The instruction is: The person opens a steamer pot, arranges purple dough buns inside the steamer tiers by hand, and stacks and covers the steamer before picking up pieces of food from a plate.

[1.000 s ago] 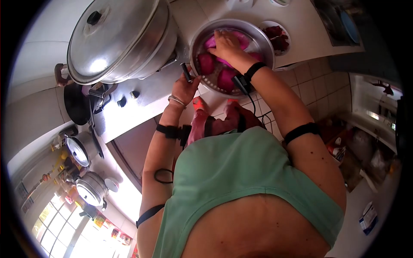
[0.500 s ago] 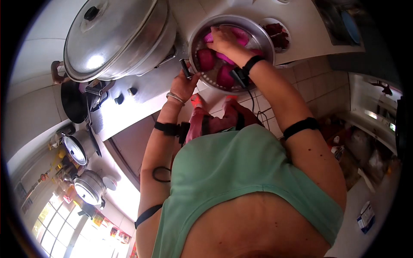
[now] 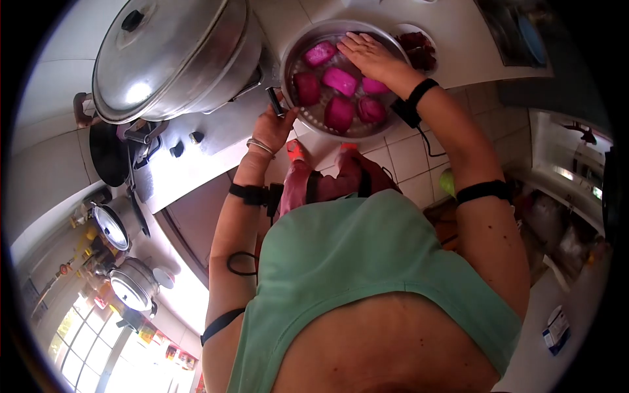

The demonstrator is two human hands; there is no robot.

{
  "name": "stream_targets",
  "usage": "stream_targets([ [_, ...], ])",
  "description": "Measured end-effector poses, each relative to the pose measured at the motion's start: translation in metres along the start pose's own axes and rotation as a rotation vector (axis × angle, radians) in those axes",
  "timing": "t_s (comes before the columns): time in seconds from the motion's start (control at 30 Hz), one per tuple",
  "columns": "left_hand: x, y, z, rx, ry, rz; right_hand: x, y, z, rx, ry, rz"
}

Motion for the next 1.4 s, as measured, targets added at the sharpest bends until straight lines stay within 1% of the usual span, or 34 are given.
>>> stream_targets([
  [0.07,0.0,0.002,0.001,0.01,-0.015,-0.046,0.005,-0.002,0.004,-0.049,-0.017,-0.023],
  [0.13,-0.001,0.001,0.001,0.0,-0.014,-0.048,0.009,-0.001,0.012,-0.083,-0.094,-0.06],
  [0.23,0.0,-0.001,0.002,-0.02,-0.002,-0.036,0.009,0.003,0.018,-0.081,-0.138,-0.045],
  [0.37,-0.001,-0.002,0.001,-0.011,0.023,-0.028,0.007,0.003,0.008,-0.065,-0.131,0.003],
  [0.43,-0.002,-0.001,0.001,-0.012,0.02,-0.035,-0.001,0.015,0.017,-0.034,-0.295,0.262],
  [0.47,-0.003,0.001,0.002,-0.008,0.009,-0.036,-0.002,0.015,0.017,-0.032,-0.296,0.261],
  [0.53,-0.004,0.002,0.003,-0.027,0.012,-0.039,-0.003,0.011,0.02,-0.009,-0.29,0.141],
  [0.57,-0.004,0.002,0.003,-0.047,0.017,-0.043,-0.005,0.013,0.025,-0.009,-0.292,0.143],
  [0.63,-0.005,0.004,0.002,-0.043,0.018,-0.045,0.001,0.006,0.019,0.009,-0.088,0.034],
  [0.67,-0.006,0.006,0.002,-0.04,0.02,-0.047,0.0,0.008,0.019,0.01,-0.09,0.038],
  [0.73,-0.002,0.003,0.003,-0.053,0.003,-0.054,0.001,0.01,0.035,0.024,-0.326,0.011],
  [0.87,-0.007,0.006,0.004,-0.079,0.0,-0.035,-0.001,0.008,0.032,0.004,-0.363,0.035],
  [0.93,-0.006,0.006,0.004,-0.065,0.002,-0.041,0.0,0.007,0.01,-0.006,-0.175,0.073],
  [0.97,-0.005,0.004,0.003,-0.051,0.007,-0.048,0.003,0.003,-0.004,-0.006,-0.176,0.072],
  [1.03,-0.002,0.001,0.004,-0.051,0.007,-0.044,0.004,-0.007,-0.039,0.044,-0.078,0.12],
  [1.07,-0.003,0.001,0.003,-0.047,0.007,-0.04,-0.001,-0.017,-0.039,0.045,-0.079,0.116],
  [1.13,-0.005,0.004,0.003,-0.043,0.014,-0.041,-0.019,-0.048,-0.012,0.585,-0.42,0.145],
  [1.2,-0.008,0.006,0.003,-0.039,0.02,-0.041,-0.022,-0.083,-0.034,0.747,-0.612,0.223],
  [1.23,-0.008,0.006,0.003,-0.041,0.021,-0.043,-0.027,-0.095,-0.034,0.745,-0.612,0.222],
  [1.3,-0.007,0.005,0.003,-0.045,0.023,-0.047,-0.032,-0.11,-0.03,0.663,-0.327,0.261],
  [1.33,-0.006,0.002,0.004,-0.057,0.018,-0.045,-0.033,-0.118,-0.021,0.665,-0.327,0.26],
  [1.4,-0.004,0.0,0.004,-0.066,0.011,-0.041,-0.031,-0.117,-0.017,0.496,-0.211,0.367],
])
Point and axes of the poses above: each hand's wrist, its own x-axis towards the middle knuckle, its own z-axis out of the palm, y = z × x, the point moved 7 cm from there along x, towards the middle knuckle, and after that the axes turned 14 degrees about -z, right-handed, at the moved point
